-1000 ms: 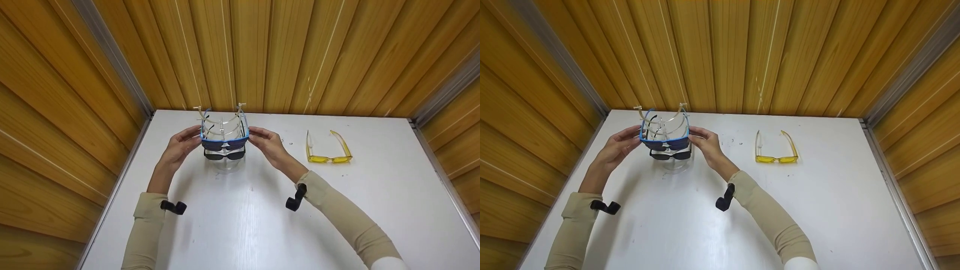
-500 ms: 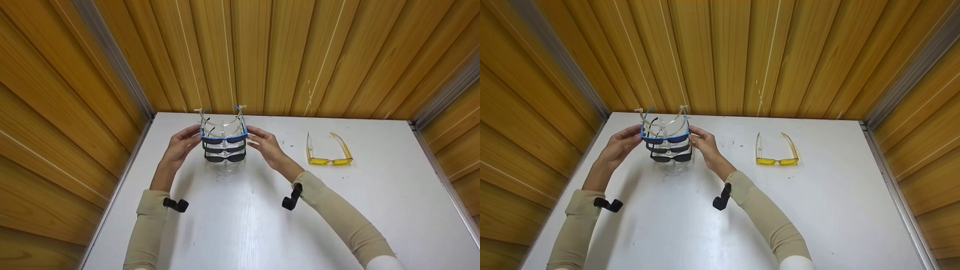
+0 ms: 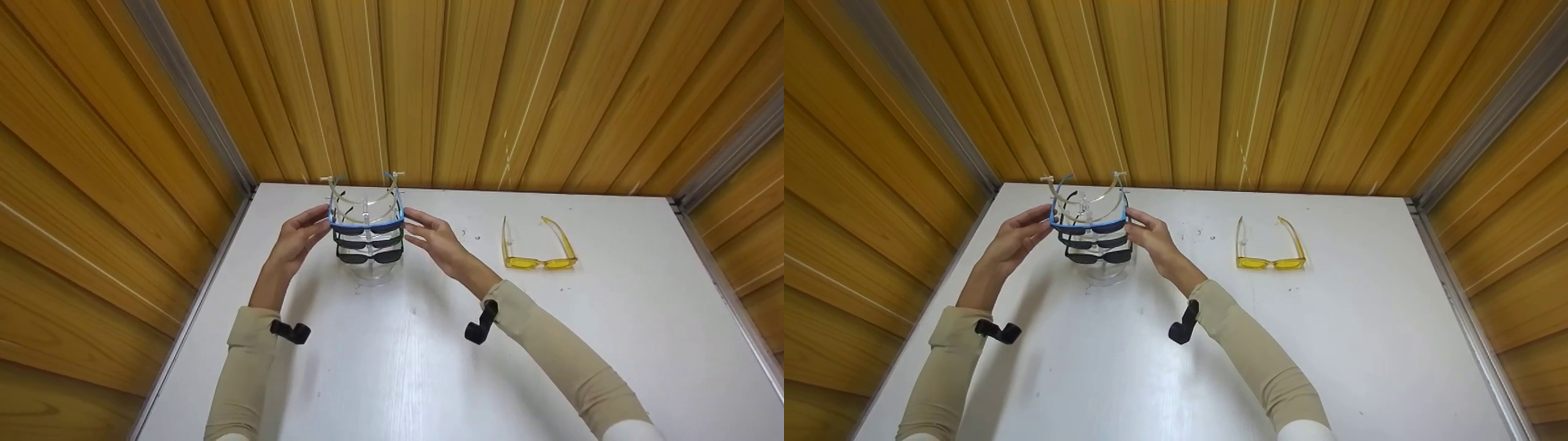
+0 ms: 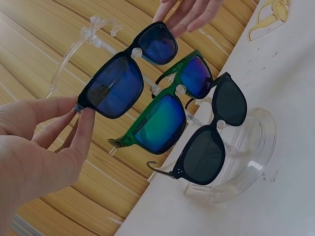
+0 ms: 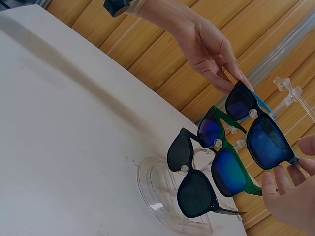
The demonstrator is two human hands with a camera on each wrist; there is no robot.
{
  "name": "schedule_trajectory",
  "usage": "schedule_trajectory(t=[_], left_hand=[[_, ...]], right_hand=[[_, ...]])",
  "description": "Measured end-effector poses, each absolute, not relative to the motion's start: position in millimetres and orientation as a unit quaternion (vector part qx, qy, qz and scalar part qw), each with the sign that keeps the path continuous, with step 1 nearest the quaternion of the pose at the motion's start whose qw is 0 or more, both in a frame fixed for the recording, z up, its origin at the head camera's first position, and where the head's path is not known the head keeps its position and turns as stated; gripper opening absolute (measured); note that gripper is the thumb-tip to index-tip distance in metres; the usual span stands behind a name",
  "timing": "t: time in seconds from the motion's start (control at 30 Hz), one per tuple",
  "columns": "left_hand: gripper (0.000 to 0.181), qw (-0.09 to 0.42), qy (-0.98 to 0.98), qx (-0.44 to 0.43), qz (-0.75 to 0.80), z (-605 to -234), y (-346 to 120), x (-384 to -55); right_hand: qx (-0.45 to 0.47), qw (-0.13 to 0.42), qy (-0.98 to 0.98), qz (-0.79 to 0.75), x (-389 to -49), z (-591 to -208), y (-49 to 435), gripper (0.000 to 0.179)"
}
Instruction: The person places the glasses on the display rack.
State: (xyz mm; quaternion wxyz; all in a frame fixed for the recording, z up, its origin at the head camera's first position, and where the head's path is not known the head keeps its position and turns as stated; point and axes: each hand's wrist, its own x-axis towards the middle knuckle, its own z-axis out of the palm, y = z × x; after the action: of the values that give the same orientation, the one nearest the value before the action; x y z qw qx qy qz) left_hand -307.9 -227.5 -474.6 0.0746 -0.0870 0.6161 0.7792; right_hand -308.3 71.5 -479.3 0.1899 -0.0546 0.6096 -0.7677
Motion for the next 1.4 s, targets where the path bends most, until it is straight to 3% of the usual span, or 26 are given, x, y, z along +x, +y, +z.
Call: schedule_trajectory(t=[0.73,1.1,1.4], left_hand=[[0.049,0.067,0.609,-0.084,0.786,-480.4,-234.6,-306.4],[0.047,0.095,0.666,-0.079,0.735,-514.5,-261.4,-264.1],[0.046,0.15,0.705,-0.041,0.692,-521.7,-251.5,-236.1]], right_hand=[[-0.072,0.189,0.616,-0.761,-304.5,-480.2,91.1,0.051],[-0.102,0.227,0.627,-0.738,-276.5,-504.1,137.9,0.05],[-0.121,0.248,0.661,-0.698,-258.5,-507.1,182.6,0.049]])
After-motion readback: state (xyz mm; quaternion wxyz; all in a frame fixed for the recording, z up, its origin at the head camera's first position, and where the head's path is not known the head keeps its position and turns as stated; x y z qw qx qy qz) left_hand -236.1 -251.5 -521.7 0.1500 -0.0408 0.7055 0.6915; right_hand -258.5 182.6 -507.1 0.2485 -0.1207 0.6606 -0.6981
